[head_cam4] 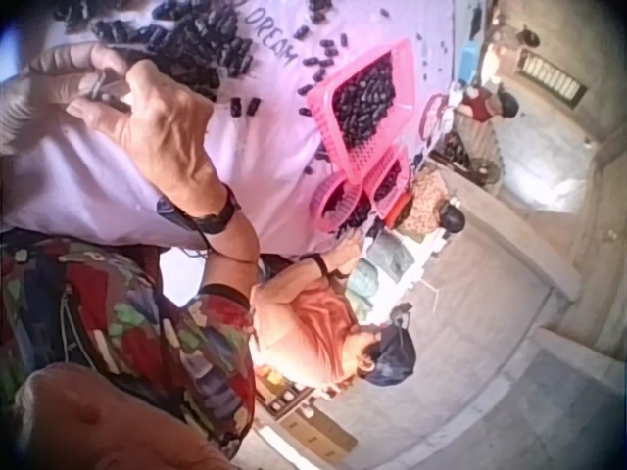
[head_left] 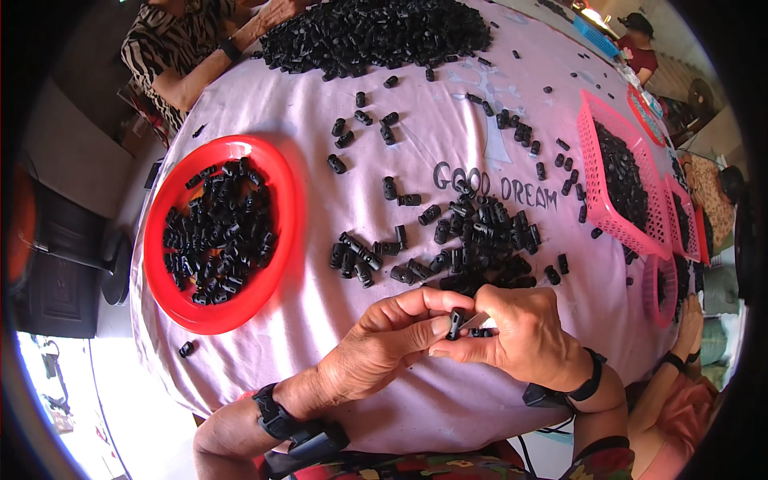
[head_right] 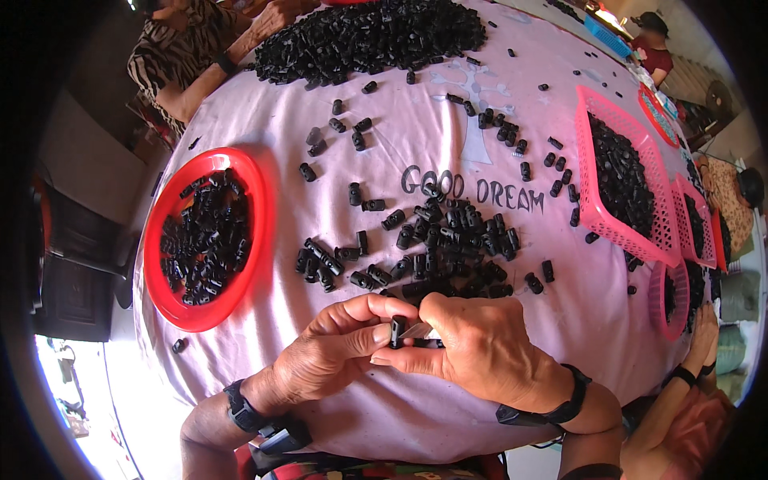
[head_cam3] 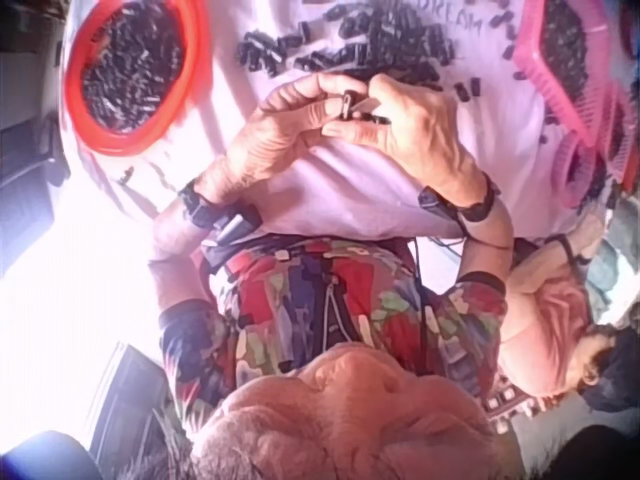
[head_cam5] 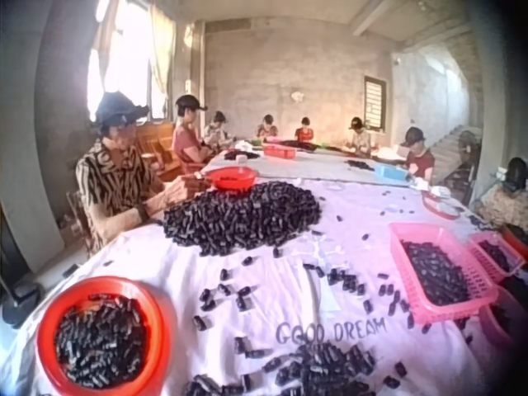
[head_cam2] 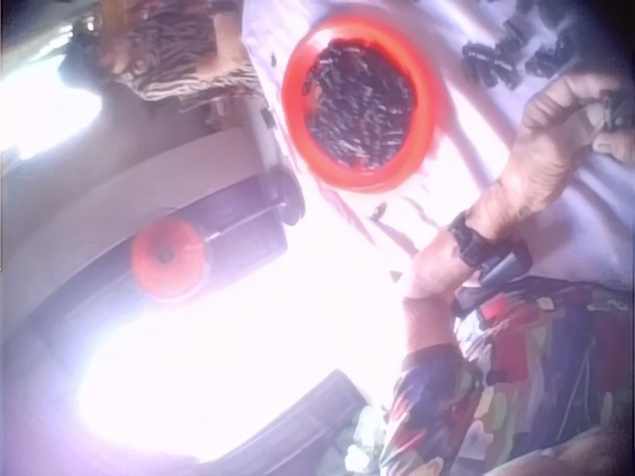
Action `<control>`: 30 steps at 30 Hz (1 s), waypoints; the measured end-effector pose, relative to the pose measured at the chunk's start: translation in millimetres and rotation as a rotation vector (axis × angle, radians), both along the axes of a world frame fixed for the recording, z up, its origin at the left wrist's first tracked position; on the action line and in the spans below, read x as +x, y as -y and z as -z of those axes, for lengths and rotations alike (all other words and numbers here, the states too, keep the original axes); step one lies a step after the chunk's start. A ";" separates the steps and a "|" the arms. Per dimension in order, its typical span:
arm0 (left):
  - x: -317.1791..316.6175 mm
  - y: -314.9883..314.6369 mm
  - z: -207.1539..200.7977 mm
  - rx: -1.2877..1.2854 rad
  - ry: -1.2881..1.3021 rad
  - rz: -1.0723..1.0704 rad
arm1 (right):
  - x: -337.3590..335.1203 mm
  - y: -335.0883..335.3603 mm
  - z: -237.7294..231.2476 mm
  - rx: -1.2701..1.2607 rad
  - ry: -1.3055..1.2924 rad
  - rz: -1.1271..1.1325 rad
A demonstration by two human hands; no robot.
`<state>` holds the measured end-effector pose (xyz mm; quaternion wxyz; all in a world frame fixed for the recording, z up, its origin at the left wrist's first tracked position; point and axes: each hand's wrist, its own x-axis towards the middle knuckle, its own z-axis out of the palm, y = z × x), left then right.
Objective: Sort small black shoe components and assemble or check them at a table.
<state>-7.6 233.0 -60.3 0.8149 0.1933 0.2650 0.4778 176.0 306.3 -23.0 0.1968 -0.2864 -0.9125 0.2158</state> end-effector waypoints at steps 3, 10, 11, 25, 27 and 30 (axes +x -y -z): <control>-0.2 -0.3 1.1 -0.006 -0.002 0.005 | 0.3 -0.3 0.7 -0.006 -0.036 0.023; -0.5 -0.7 0.4 -0.028 -0.006 0.025 | 1.4 -0.9 0.1 0.003 -0.011 0.007; -0.4 -1.0 -1.2 -0.014 0.008 0.020 | 0.6 -1.2 -0.9 0.004 -0.018 0.005; -2.0 -2.2 4.1 -0.017 0.110 0.009 | 0.6 -0.3 -9.3 -0.107 -0.189 -0.044; -2.9 -1.6 0.7 -0.038 0.101 0.003 | 2.2 2.4 -13.6 -0.338 -0.201 -0.046; -4.0 -4.6 0.2 -0.035 0.114 -0.009 | 1.8 -4.9 -14.6 -0.468 -0.263 -0.217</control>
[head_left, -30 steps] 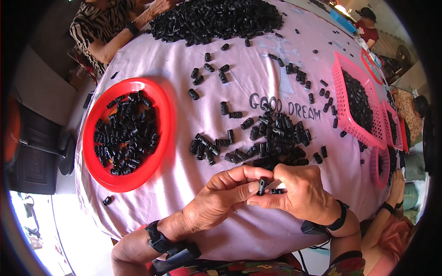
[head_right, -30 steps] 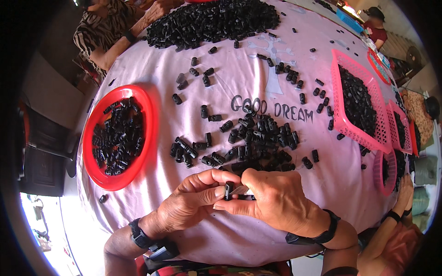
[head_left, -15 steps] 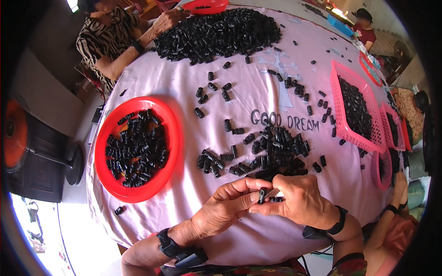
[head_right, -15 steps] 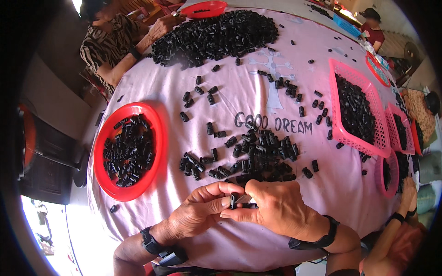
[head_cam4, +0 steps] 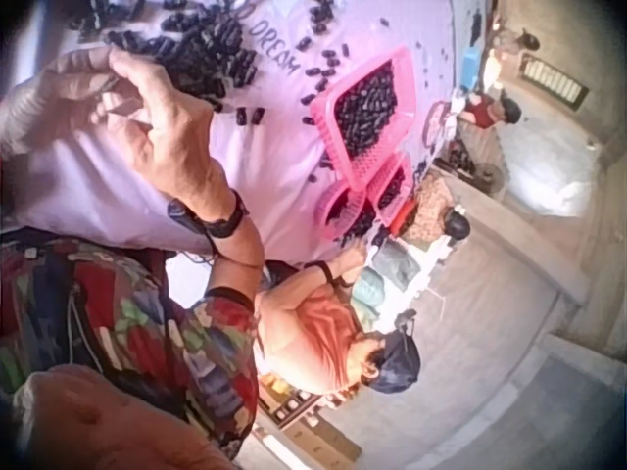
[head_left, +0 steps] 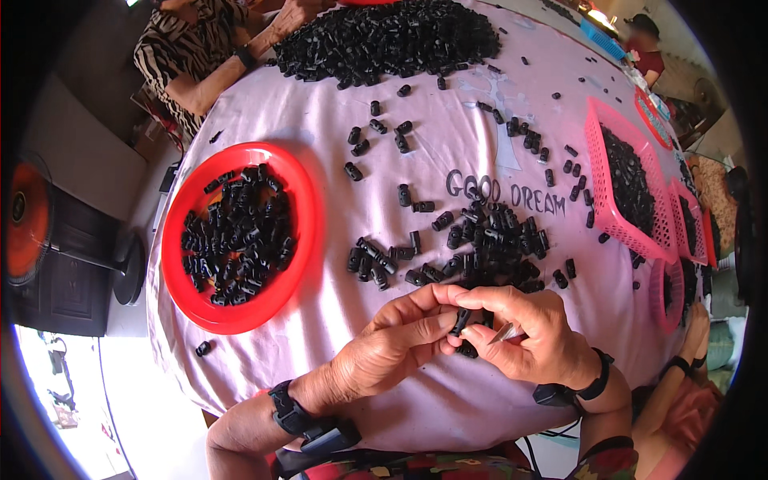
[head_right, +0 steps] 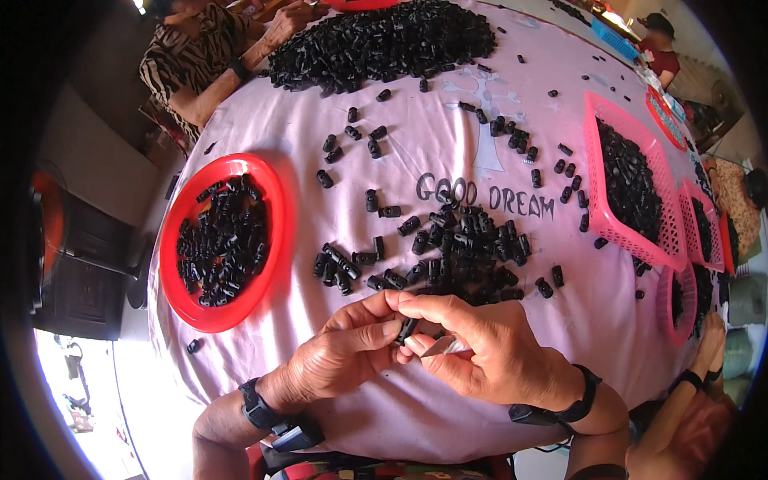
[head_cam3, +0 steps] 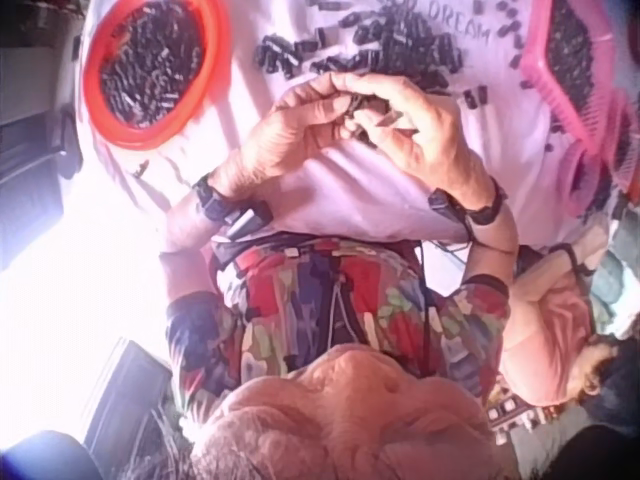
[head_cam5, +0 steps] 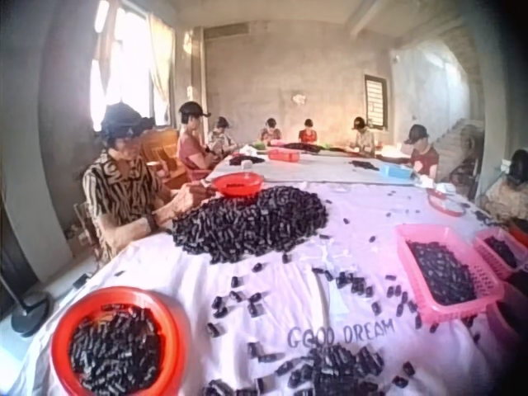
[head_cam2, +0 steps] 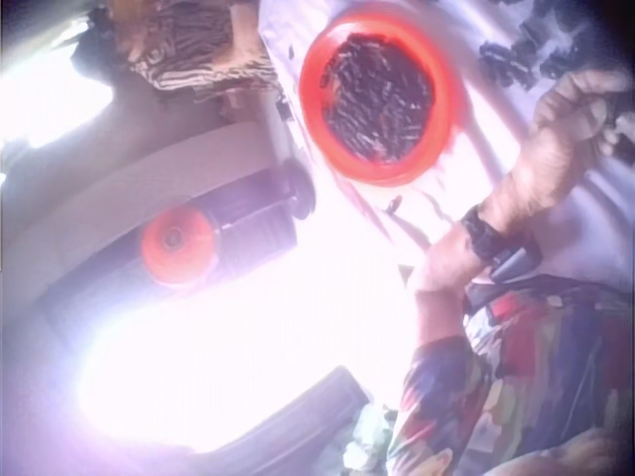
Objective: Sort small black shoe components and assemble or check them at a table.
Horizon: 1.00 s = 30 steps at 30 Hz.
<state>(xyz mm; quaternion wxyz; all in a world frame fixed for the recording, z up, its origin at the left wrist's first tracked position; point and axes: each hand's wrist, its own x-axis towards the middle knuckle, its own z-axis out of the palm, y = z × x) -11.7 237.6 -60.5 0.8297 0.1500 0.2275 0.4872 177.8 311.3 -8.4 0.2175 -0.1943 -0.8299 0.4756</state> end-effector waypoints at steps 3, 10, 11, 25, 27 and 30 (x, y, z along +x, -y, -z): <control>0.9 1.1 0.3 -0.008 -0.003 0.011 | 0.0 1.3 3.2 -0.023 -0.013 0.008; 1.2 1.2 -3.3 -0.024 0.023 -0.023 | 2.7 2.8 3.9 0.032 0.012 0.191; 0.6 2.3 -3.0 -0.026 0.023 -0.024 | 3.1 3.5 3.6 0.030 0.012 0.189; 1.3 4.6 5.1 0.092 -0.118 -0.067 | -8.8 5.8 11.2 0.302 -0.177 0.162; -0.1 5.0 3.4 0.094 -0.136 -0.079 | -5.3 3.3 14.1 0.428 -0.144 0.160; 1.5 3.8 1.2 0.091 -0.155 -0.083 | -0.9 1.6 14.8 0.645 -0.091 0.180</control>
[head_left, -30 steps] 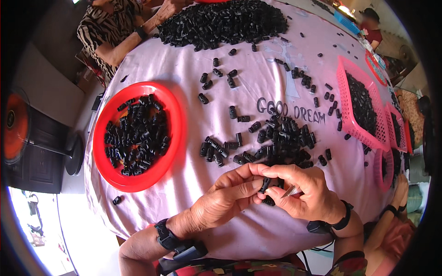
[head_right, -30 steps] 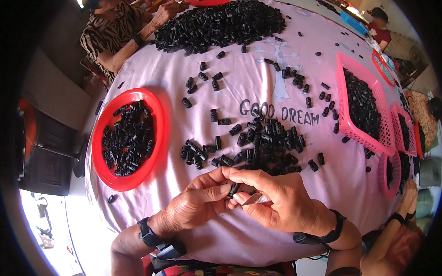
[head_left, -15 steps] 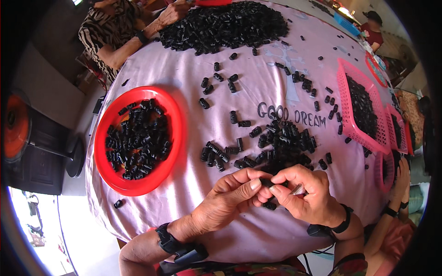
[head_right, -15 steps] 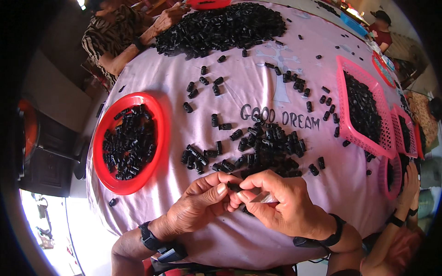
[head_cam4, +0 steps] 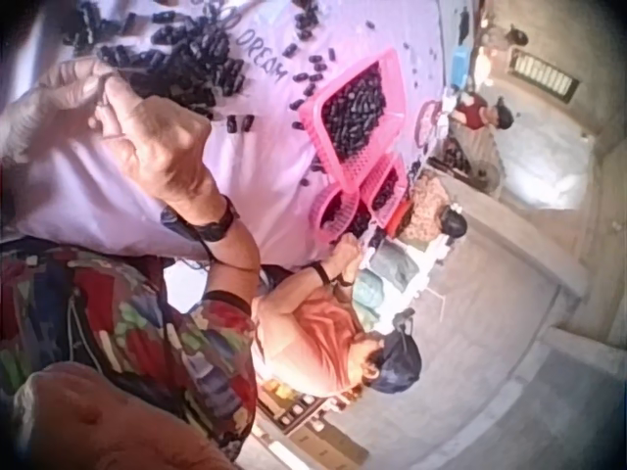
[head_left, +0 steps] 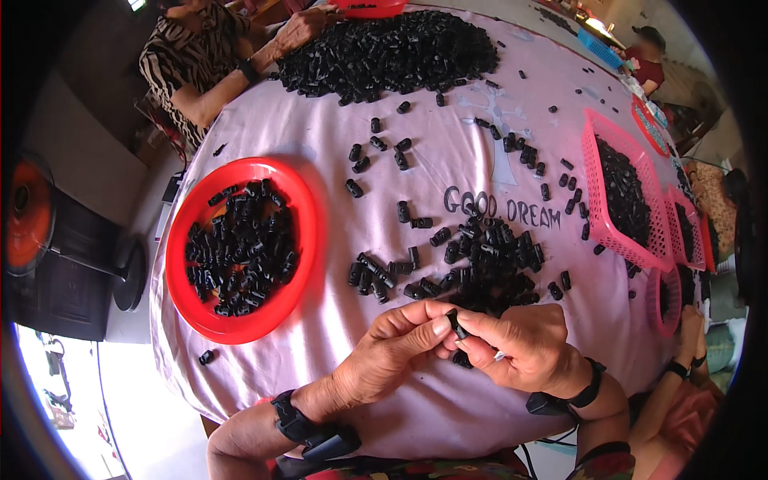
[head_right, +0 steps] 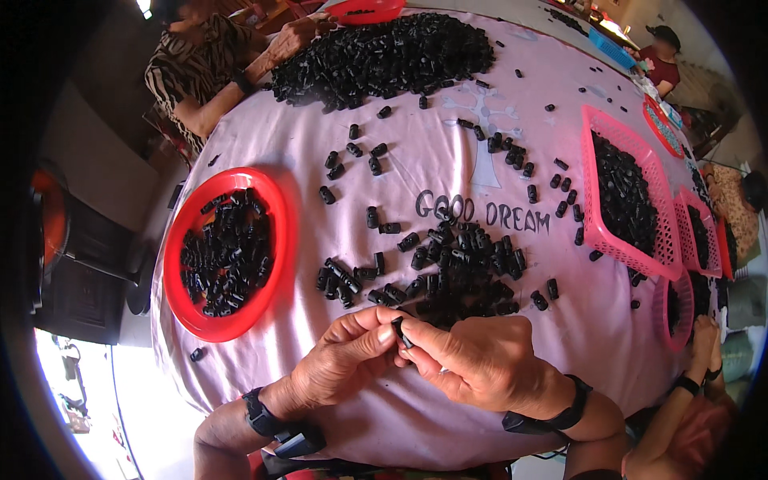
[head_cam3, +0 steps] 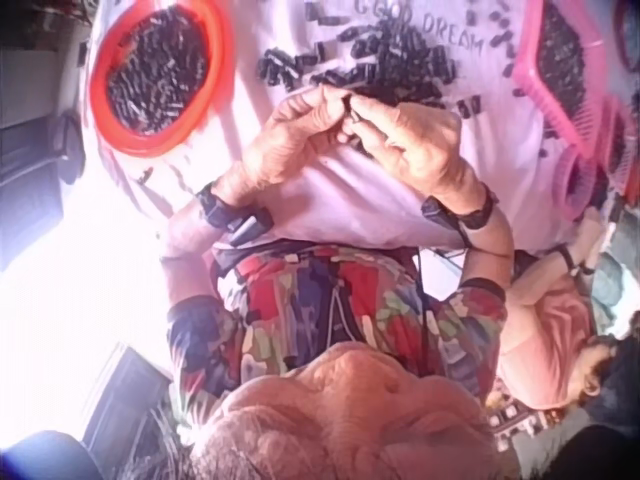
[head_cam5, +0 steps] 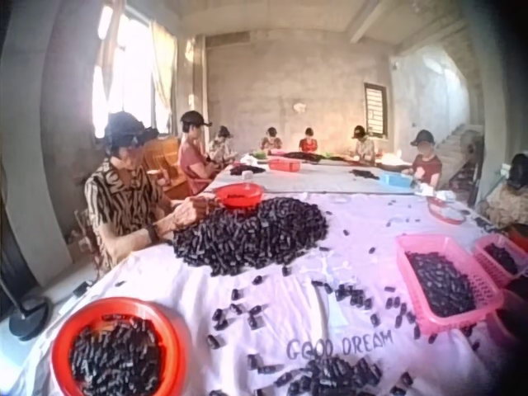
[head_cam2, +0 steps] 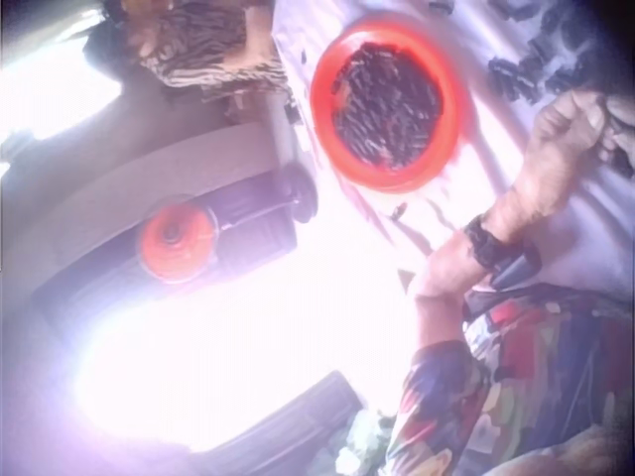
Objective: Sort small black shoe components and assemble or check them at a table.
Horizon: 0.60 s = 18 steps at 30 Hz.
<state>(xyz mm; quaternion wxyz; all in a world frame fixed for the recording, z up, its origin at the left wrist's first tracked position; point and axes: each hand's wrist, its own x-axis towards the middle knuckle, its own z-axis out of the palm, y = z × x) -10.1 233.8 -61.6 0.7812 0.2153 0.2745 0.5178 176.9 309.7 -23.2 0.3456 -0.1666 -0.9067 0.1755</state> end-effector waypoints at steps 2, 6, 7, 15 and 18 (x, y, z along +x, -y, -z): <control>0.6 -0.4 -0.2 -0.007 -0.003 0.004 | 0.7 -2.1 3.7 0.145 -0.003 0.020; 1.4 1.2 -0.4 0.009 0.014 0.002 | 5.2 1.4 2.9 0.305 0.054 0.026; 2.1 2.0 -1.2 0.003 0.017 -0.001 | 5.1 1.3 3.3 0.323 0.041 0.020; 3.5 2.7 2.1 0.003 0.025 0.002 | 0.6 5.4 -2.1 0.099 0.012 -0.021; 2.1 2.0 -0.5 -0.023 0.092 0.024 | -1.0 7.8 -8.2 -0.278 0.097 0.044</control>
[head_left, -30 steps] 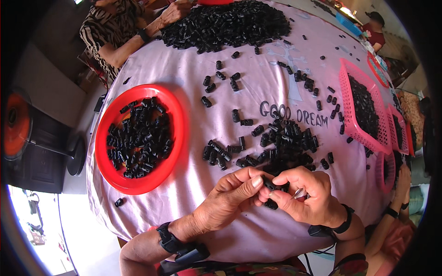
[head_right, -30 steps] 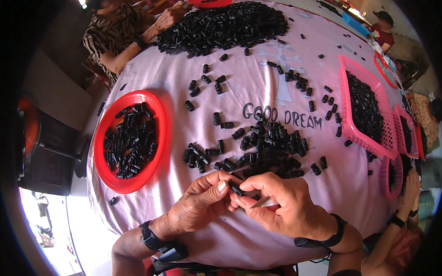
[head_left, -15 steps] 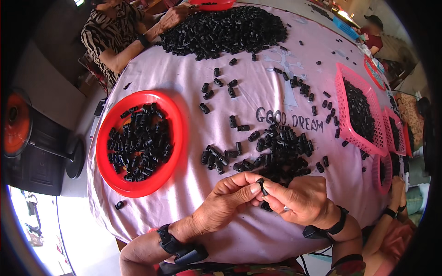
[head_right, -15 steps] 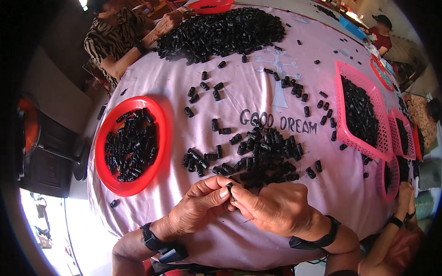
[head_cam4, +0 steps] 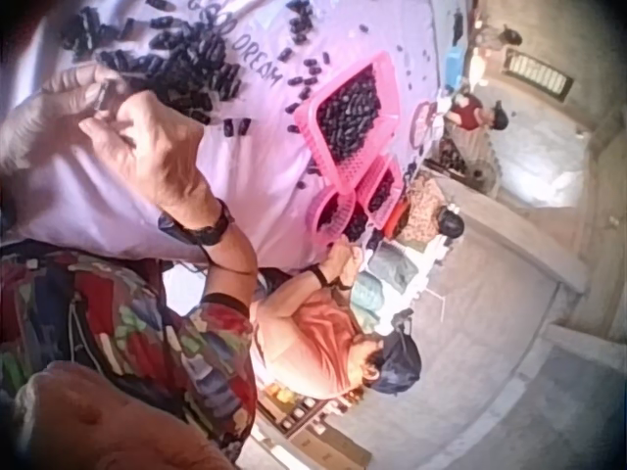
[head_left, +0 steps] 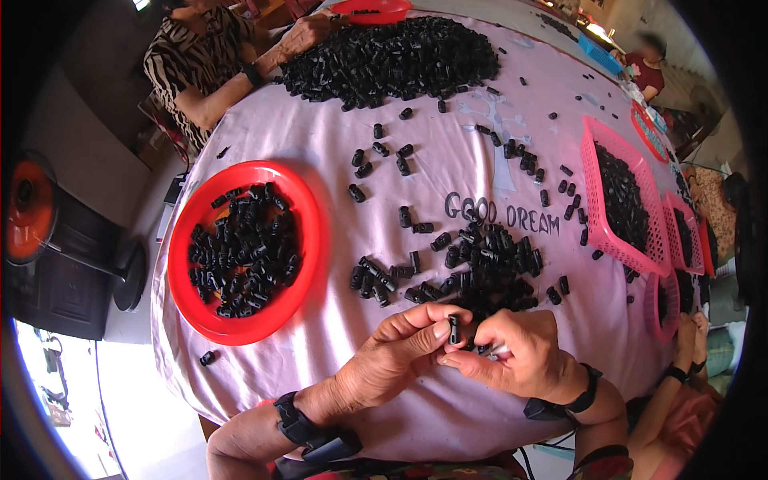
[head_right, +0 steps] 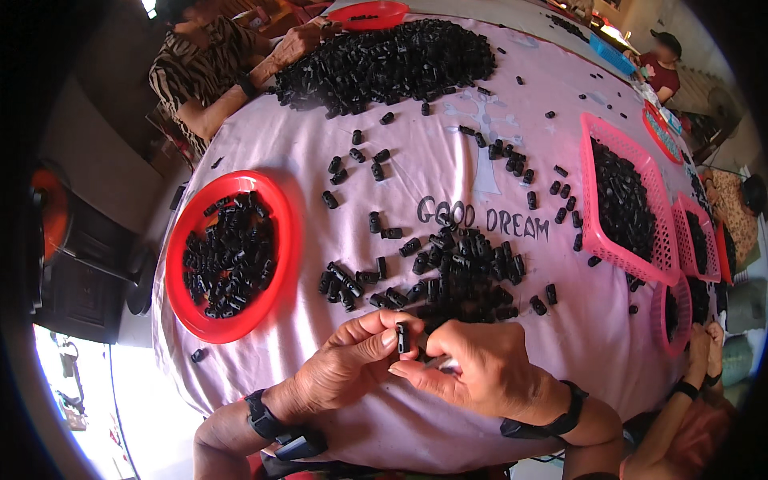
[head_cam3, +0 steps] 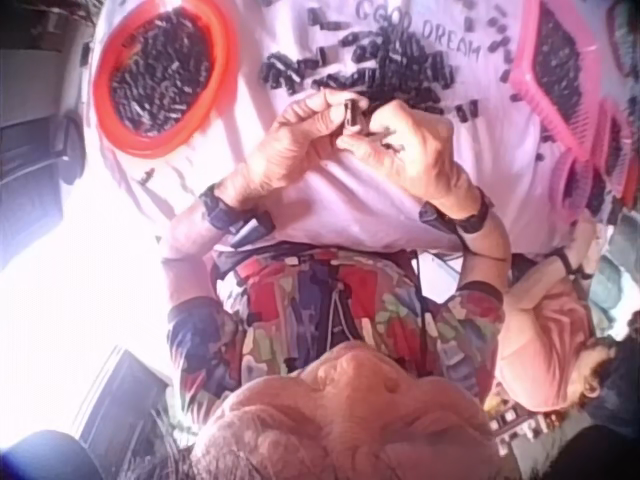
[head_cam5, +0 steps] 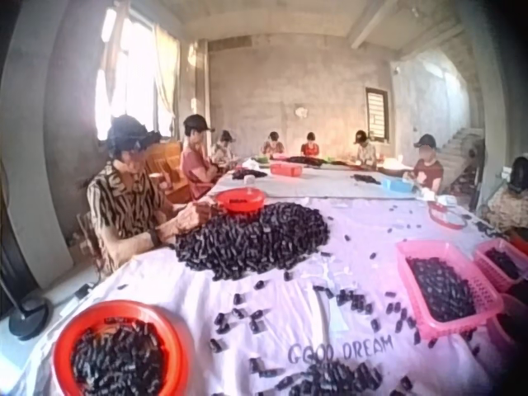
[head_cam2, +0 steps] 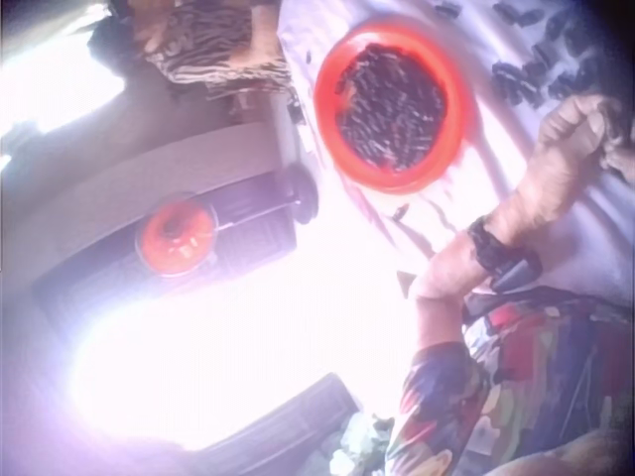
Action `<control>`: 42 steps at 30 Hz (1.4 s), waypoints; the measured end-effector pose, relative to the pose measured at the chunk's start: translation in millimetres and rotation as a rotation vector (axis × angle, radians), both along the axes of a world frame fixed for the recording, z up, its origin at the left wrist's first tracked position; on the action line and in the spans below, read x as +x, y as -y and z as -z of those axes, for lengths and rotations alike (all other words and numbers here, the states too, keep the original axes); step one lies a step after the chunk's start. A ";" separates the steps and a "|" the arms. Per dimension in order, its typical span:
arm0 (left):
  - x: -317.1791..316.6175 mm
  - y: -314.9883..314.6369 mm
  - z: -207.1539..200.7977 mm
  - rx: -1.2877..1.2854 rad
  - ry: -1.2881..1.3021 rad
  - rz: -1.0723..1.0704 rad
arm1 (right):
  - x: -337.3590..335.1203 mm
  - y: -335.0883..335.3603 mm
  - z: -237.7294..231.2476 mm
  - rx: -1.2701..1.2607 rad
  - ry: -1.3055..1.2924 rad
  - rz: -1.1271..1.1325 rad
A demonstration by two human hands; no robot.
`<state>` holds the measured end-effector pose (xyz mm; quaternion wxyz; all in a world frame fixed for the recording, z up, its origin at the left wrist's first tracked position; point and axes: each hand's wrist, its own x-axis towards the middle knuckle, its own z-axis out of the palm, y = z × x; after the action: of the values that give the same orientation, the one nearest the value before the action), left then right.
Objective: Sort small black shoe components and assemble or check them at a table.
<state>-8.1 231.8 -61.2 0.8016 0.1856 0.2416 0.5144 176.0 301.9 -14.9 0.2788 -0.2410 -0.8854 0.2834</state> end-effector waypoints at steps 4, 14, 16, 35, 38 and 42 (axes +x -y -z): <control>-1.0 -1.1 3.0 -0.016 0.040 0.061 | -1.0 -2.1 0.4 -0.109 0.066 0.032; 0.4 -1.6 -3.1 -0.019 -0.052 0.073 | -1.1 -3.7 7.2 -0.105 0.110 0.079; 0.1 -1.1 -1.0 -0.015 -0.059 0.074 | -0.9 -4.2 4.1 -0.078 0.169 0.064; 2.8 3.0 0.5 0.022 -0.135 0.061 | 0.5 -0.6 5.0 0.026 0.180 0.076; 3.0 5.7 5.3 0.052 -0.145 0.057 | 0.9 1.1 7.8 0.027 0.222 0.058; 0.5 4.2 10.2 0.043 -0.160 0.023 | -7.1 -0.2 10.9 -0.004 0.149 0.081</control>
<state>-7.6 227.6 -71.4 0.7814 0.2459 0.2916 0.4940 168.9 302.1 -25.8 0.2230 -0.2978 -0.8926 0.2546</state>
